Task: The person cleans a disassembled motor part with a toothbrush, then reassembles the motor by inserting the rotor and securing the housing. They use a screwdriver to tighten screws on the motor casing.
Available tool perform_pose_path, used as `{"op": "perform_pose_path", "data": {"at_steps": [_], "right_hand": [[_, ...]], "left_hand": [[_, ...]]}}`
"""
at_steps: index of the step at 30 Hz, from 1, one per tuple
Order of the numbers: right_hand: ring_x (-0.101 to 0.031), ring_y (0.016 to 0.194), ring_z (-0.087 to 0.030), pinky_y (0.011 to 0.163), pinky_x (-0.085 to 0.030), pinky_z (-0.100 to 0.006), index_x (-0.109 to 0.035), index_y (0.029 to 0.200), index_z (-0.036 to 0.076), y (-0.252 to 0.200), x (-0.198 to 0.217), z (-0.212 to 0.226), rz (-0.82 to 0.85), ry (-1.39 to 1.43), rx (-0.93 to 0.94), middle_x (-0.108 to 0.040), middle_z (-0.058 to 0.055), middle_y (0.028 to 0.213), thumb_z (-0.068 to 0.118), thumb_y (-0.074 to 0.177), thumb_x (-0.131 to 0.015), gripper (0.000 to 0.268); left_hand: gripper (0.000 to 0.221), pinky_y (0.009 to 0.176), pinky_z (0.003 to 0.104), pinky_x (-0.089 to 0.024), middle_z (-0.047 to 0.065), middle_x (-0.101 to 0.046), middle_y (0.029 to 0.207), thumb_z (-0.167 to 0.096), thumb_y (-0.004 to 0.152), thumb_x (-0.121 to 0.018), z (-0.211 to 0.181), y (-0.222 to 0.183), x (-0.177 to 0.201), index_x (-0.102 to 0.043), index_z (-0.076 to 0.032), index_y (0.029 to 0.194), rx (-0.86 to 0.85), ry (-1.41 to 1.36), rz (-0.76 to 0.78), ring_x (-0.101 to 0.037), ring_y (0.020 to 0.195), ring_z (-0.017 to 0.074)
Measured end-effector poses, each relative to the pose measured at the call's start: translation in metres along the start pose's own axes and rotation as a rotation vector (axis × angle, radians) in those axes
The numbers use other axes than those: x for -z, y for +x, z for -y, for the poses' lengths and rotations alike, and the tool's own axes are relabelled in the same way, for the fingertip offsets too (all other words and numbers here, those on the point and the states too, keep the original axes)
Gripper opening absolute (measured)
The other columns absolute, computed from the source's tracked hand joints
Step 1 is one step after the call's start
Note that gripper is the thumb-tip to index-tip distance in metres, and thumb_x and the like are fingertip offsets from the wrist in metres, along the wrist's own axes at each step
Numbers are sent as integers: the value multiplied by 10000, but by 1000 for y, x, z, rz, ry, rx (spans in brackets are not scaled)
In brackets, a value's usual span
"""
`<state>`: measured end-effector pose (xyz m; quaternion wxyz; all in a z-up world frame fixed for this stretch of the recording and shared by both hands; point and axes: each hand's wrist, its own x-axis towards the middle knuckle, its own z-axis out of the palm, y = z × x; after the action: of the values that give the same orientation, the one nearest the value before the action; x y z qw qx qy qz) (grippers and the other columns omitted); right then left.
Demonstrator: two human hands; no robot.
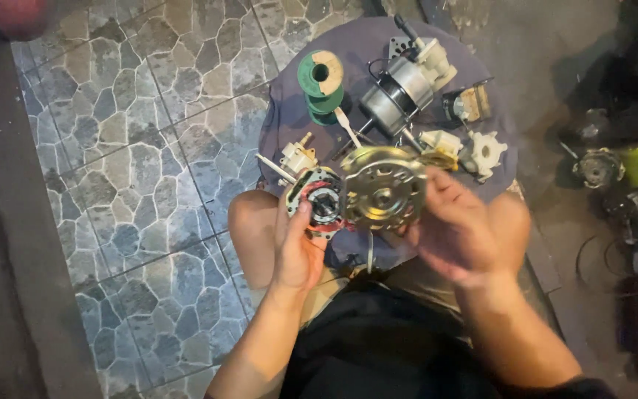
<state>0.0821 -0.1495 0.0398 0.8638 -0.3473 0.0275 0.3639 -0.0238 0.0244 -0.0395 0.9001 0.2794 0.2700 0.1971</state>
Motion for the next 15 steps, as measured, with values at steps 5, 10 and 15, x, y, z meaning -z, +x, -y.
{"op": "perform_pose_path", "data": {"at_steps": [5,10,15], "right_hand": [[-683,716,-178,744,-593,-356,-604,1125,30,1,32,-20,-11,97,-47,-673,-94,785,169,1016,-625,178],[-662,772,-235,767,-564,-399,-593,1192,31,-1,28,-16,147,153,-53,-572,-73,752,211,1053,-562,230],[-696,669,-172,628,-624,-315,-611,1195,-3,-3,-1,-30,-84,-32,-65,-665,-99,794,155,988,-643,262]], "left_hand": [[546,903,594,-599,294,-597,1362,-149,994,-597,6,-4,-13,-413,-86,1505,-2,-24,-19,-618,1207,428],[805,784,241,-552,430,-210,1595,-266,1010,-648,-3,-12,-29,-173,-121,1644,20,129,12,-351,1452,422],[606,549,169,-481,84,-577,682,-261,1071,-498,-7,-16,-33,-282,-93,1611,-117,62,173,-537,548,84]]}}
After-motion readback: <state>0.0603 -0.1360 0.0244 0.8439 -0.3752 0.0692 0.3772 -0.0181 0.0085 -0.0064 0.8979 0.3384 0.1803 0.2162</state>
